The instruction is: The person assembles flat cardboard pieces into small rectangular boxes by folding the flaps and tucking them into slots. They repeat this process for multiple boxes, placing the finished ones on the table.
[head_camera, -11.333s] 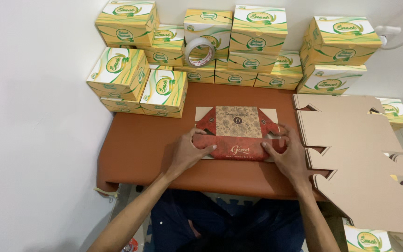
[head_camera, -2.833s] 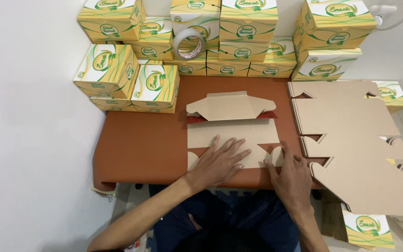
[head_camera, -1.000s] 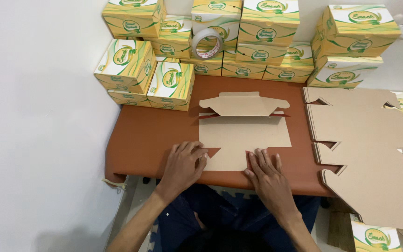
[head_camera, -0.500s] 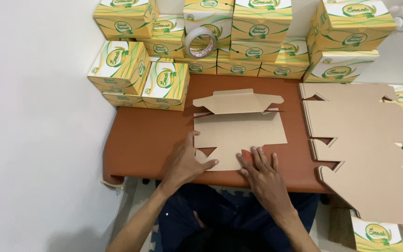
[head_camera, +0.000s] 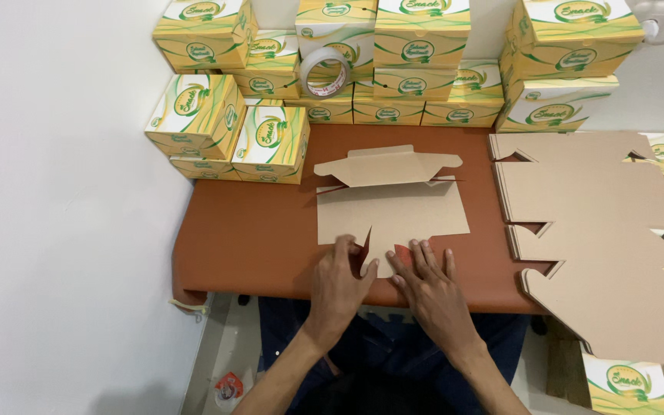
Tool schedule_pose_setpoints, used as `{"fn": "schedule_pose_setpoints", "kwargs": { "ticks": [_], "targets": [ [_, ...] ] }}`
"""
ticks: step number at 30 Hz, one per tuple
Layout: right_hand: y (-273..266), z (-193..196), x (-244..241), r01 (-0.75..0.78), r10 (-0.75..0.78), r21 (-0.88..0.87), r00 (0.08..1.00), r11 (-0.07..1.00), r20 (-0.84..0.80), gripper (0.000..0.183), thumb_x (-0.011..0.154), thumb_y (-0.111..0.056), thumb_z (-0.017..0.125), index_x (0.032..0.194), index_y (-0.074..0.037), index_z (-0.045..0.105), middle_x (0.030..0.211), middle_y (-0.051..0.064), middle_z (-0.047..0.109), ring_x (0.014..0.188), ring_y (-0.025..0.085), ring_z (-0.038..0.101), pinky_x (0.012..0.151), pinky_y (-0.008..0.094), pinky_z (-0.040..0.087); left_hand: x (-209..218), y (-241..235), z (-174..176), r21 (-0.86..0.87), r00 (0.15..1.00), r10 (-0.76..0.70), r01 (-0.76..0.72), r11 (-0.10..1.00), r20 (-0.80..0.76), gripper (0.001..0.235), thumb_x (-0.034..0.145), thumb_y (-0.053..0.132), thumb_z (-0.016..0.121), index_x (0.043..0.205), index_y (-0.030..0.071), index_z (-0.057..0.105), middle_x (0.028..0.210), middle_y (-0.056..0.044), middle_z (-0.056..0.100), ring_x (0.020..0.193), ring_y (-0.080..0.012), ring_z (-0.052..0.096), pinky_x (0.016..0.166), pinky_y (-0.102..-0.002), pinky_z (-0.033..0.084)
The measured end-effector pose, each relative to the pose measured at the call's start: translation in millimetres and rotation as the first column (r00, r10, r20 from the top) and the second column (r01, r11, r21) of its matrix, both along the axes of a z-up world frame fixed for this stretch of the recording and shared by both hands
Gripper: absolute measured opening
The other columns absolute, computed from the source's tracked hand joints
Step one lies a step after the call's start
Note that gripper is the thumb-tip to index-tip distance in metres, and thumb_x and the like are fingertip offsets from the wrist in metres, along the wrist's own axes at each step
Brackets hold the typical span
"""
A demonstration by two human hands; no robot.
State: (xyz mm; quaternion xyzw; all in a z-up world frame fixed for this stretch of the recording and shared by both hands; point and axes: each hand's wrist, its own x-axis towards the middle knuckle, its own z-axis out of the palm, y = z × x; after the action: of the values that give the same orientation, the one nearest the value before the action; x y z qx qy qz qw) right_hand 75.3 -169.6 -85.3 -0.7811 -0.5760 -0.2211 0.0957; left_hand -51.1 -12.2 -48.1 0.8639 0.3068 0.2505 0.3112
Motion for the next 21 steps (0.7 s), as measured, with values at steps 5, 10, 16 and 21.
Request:
{"fn": "schedule_pose_setpoints", "kwargs": {
  "ticks": [5, 10, 16, 21],
  "targets": [
    [1, -5, 2, -0.008, 0.011, 0.038, 0.998, 0.999, -0.060, 0.054, 0.108, -0.037, 0.055, 0.160, -0.026, 0.050, 0.160, 0.018, 0.054, 0.151, 0.034, 0.051, 0.116, 0.062, 0.042, -12, -20, -38, 0.408, 0.984, -0.121, 0.164, 0.898, -0.128, 0.058, 0.103, 0.013, 0.059, 0.157, -0.005, 0.046, 0.160, -0.024, 0.051, 0.147, -0.0387, 0.050, 0.124, -0.053, 0.036],
    [1, -5, 3, -0.010, 0.010, 0.005, 0.999, 1.000, -0.047, 0.056, 0.109, -0.037, 0.052, 0.164, -0.025, 0.046, 0.161, 0.018, 0.053, 0.153, 0.033, 0.048, 0.118, 0.061, 0.040, -16, -17, -56, 0.504, 0.971, -0.121, 0.212, 0.837, -0.207, 0.071, 0.098, -0.002, 0.051, 0.167, 0.000, 0.032, 0.169, -0.021, 0.042, 0.155, -0.0355, 0.043, 0.131, -0.053, 0.028],
    [-1, -6, 4, 0.002, -0.002, 0.006, 0.997, 1.000, -0.074, 0.056, 0.108, -0.037, 0.053, 0.160, -0.016, 0.049, 0.163, 0.016, 0.052, 0.154, 0.031, 0.048, 0.122, 0.058, 0.038, -13, -30, -41, 0.586, 0.981, -0.035, 0.143, 0.798, -0.191, 0.069, 0.112, 0.054, 0.043, 0.158, 0.003, 0.051, 0.160, -0.017, 0.056, 0.152, -0.0345, 0.047, 0.127, -0.059, 0.027],
    [-6, 9, 6, -0.066, 0.075, 0.037, 0.944, 0.997, -0.321, 0.067, 0.107, -0.037, 0.057, 0.165, -0.009, 0.040, 0.166, 0.015, 0.050, 0.155, 0.031, 0.045, 0.126, 0.058, 0.030, -12, -41, -38, 0.551, 0.986, -0.012, 0.102, 0.828, -0.165, 0.081, 0.109, 0.061, 0.045, 0.159, -0.003, 0.045, 0.165, -0.023, 0.047, 0.156, -0.0381, 0.040, 0.129, -0.059, 0.026]
  ]
}}
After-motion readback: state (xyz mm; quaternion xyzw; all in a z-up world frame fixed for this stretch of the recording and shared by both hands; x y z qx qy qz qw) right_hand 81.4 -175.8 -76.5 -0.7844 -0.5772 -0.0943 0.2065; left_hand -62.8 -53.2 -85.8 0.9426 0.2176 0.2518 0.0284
